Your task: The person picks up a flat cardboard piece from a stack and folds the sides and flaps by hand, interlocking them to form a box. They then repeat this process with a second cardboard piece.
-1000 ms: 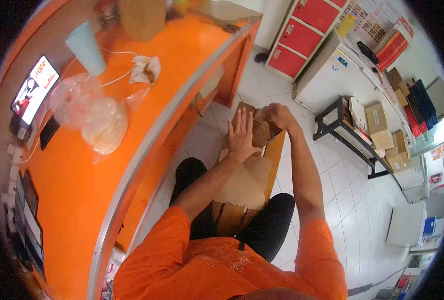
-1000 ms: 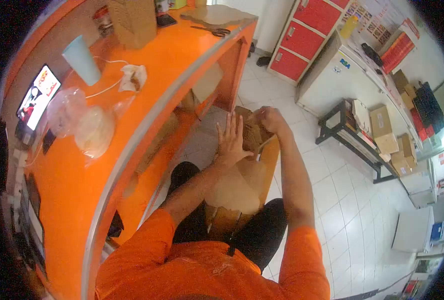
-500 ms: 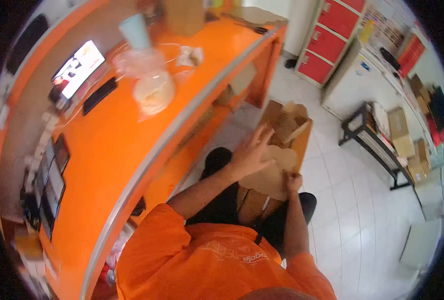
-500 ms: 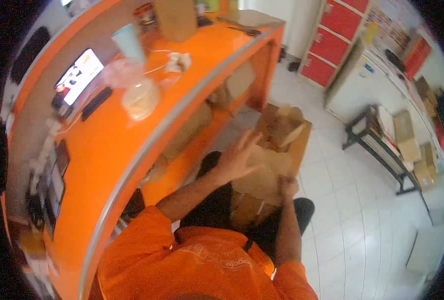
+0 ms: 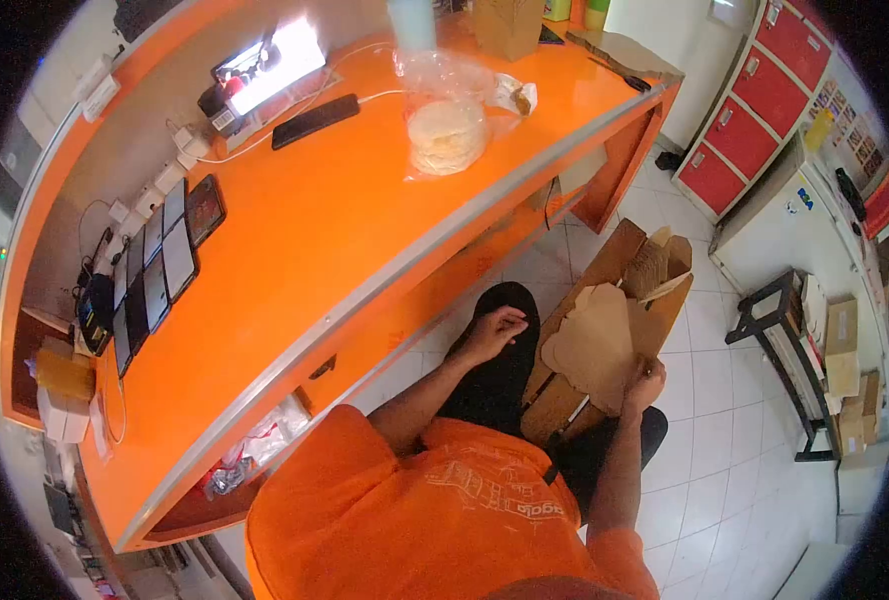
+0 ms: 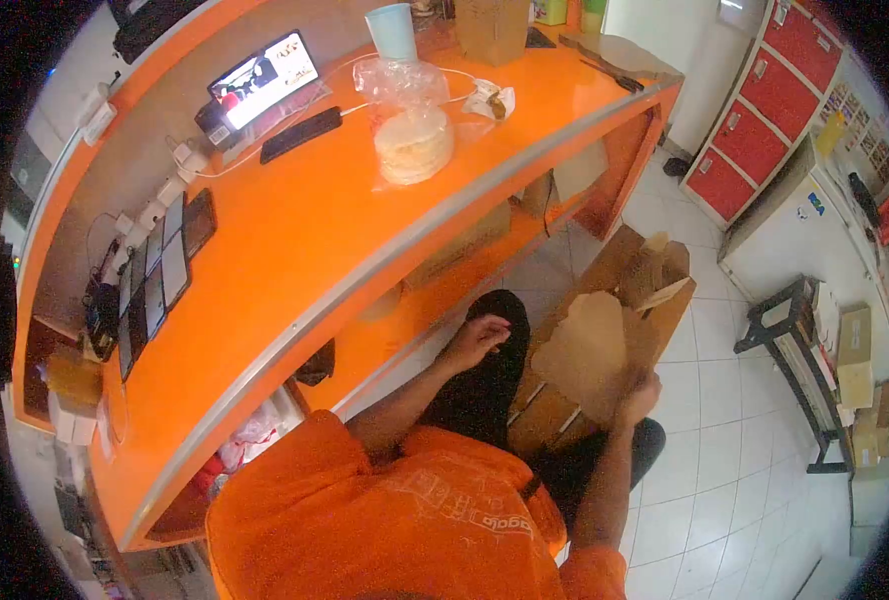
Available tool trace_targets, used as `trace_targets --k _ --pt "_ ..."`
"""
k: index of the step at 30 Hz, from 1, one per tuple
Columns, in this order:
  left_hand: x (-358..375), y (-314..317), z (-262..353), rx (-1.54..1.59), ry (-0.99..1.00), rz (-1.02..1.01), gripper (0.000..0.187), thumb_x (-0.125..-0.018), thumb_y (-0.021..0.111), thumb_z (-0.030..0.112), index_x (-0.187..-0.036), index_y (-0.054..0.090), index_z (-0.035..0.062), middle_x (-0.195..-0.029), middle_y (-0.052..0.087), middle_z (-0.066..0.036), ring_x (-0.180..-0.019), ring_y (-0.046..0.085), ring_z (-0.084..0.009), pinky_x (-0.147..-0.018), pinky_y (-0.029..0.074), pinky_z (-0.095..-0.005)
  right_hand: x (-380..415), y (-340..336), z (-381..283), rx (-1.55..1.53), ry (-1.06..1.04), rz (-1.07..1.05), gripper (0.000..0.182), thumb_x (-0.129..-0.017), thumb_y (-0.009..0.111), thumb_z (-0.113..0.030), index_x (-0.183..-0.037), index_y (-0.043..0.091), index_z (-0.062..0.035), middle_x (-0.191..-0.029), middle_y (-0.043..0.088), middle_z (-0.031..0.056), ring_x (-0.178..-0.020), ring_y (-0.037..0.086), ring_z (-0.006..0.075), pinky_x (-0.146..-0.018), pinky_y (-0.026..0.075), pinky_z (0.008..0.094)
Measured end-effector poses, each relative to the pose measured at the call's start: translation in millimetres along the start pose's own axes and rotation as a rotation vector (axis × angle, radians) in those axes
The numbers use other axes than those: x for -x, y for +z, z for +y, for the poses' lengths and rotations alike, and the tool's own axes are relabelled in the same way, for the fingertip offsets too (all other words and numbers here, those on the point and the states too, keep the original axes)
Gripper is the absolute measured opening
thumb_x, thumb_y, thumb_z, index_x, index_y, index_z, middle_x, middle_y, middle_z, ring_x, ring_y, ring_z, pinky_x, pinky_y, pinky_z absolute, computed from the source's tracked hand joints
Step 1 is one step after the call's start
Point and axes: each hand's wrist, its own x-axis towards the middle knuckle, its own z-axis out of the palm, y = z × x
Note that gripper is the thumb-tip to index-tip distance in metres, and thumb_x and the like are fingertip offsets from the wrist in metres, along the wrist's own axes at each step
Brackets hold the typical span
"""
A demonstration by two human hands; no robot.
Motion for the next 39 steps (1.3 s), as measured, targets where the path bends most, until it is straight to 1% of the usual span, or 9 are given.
trace_targets --k 6,7,12,15,17,19,22,25,39 --pt "-16.7 10.0 -10.9 -0.004 0.046 -0.161 0.048 -0.100 0.051 0.045 -0.129 0.055 0.0071 -0.119 0.061 -0.011 -0.111 0.059 -0.0232 -0.092 0.048 -0.0404 -10.2 -19.6 17.8 -0.647 0.312 -0.314 0.020 -0.092 0.070 -0.018 -0.080 0.069 -0.0009 -0.070 0.057 -0.0053 -0.065 0.048 0.0044 -0.057 0.037 0.0209" --pt "-19.5 8.5 -10.9 0.111 -0.020 -0.180 0.052 -0.100 0.047 0.049 -0.131 0.053 0.0077 -0.121 0.060 -0.010 -0.113 0.058 -0.0234 -0.094 0.047 -0.0408 -29.2 -53.0 -35.9 -0.786 0.484 -0.411 0.013 -0.090 0.070 -0.013 -0.087 0.070 -0.0008 -0.074 0.061 -0.0035 -0.064 0.051 0.0056 -0.058 0.039 0.0215" --pt "1.0 25.3 39.6 0.785 -0.162 -0.361 0.066 -0.101 0.031 0.061 -0.138 0.048 0.0092 -0.124 0.058 -0.007 -0.116 0.053 -0.0229 -0.097 0.044 -0.0408 -57.0 -121.1 -144.0 -0.977 0.568 -0.501 0.024 -0.089 0.068 -0.008 -0.108 0.062 0.0051 -0.090 0.065 0.0056 -0.079 0.059 0.0105 -0.068 0.047 0.0256" --pt "35.1 51.5 74.2 1.117 -0.124 -0.387 0.064 -0.101 0.032 0.060 -0.137 0.048 0.0089 -0.123 0.058 -0.007 -0.115 0.054 -0.0227 -0.097 0.044 -0.0403 -42.8 -114.3 -161.3 -0.636 0.455 -0.497 0.045 -0.086 0.073 -0.010 -0.126 0.055 -0.0018 -0.094 0.069 0.0104 -0.078 0.064 0.0134 -0.070 0.050 0.0264" --pt "49.7 65.8 89.9 1.241 -0.080 -0.379 0.063 -0.101 0.032 0.059 -0.136 0.048 0.0087 -0.123 0.058 -0.007 -0.115 0.054 -0.0225 -0.097 0.044 -0.0400 -42.0 -119.7 -219.8 -0.520 0.214 -0.369 0.069 -0.084 0.072 -0.006 -0.142 0.036 -0.0067 -0.123 0.059 0.0183 -0.110 0.058 0.0254 -0.089 0.048 0.0366" --pt "55.5 73.1 101.1 1.286 -0.050 -0.362 0.063 -0.101 0.033 0.058 -0.136 0.048 0.0085 -0.123 0.058 -0.007 -0.115 0.054 -0.0224 -0.097 0.044 -0.0396 -46.0 -123.1 -250.6 -0.220 -0.102 -0.152 0.056 -0.083 0.069 -0.007 -0.135 0.049 -0.0080 -0.130 0.052 0.0177 -0.123 0.048 0.0324 -0.103 0.037 0.0444" --pt "62.2 72.8 110.6 1.301 -0.022 -0.338 0.061 -0.101 0.033 0.057 -0.135 0.049 0.0082 -0.122 0.058 -0.007 -0.114 0.054 -0.0222 -0.097 0.044 -0.0391 -40.2 -133.0 -266.9 -0.081 -0.324 -0.351 0.038 -0.082 0.069 -0.012 -0.120 0.064 -0.0086 -0.129 0.053 0.0147 -0.128 0.042 0.0369 -0.110 0.026 0.0481" --pt "67.3 64.8 113.3 1.280 0.007 -0.287 0.060 -0.101 0.034 0.056 -0.134 0.049 0.0079 -0.122 0.058 -0.007 -0.114 0.054 -0.0220 -0.097 0.045 -0.0386 -30.4 -127.0 -304.8 -0.163 -0.298 -0.332 0.023 -0.084 0.068 -0.017 -0.105 0.071 -0.0083 -0.129 0.053 0.0133 -0.129 0.041 0.0364 -0.106 0.029 0.0490" --pt "64.4 46.5 123.9 1.234 0.059 -0.251 0.054 -0.101 0.037 0.050 -0.130 0.050 0.0066 -0.120 0.059 -0.008 -0.112 0.055 -0.0211 -0.096 0.045 -0.0363 -28.9 -111.7 -324.0 -0.172 -0.336 -0.281 0.025 -0.080 0.071 -0.019 -0.105 0.072 -0.0209 -0.132 0.049 0.0089 -0.130 0.037 0.0390 -0.105 0.026 0.0522"
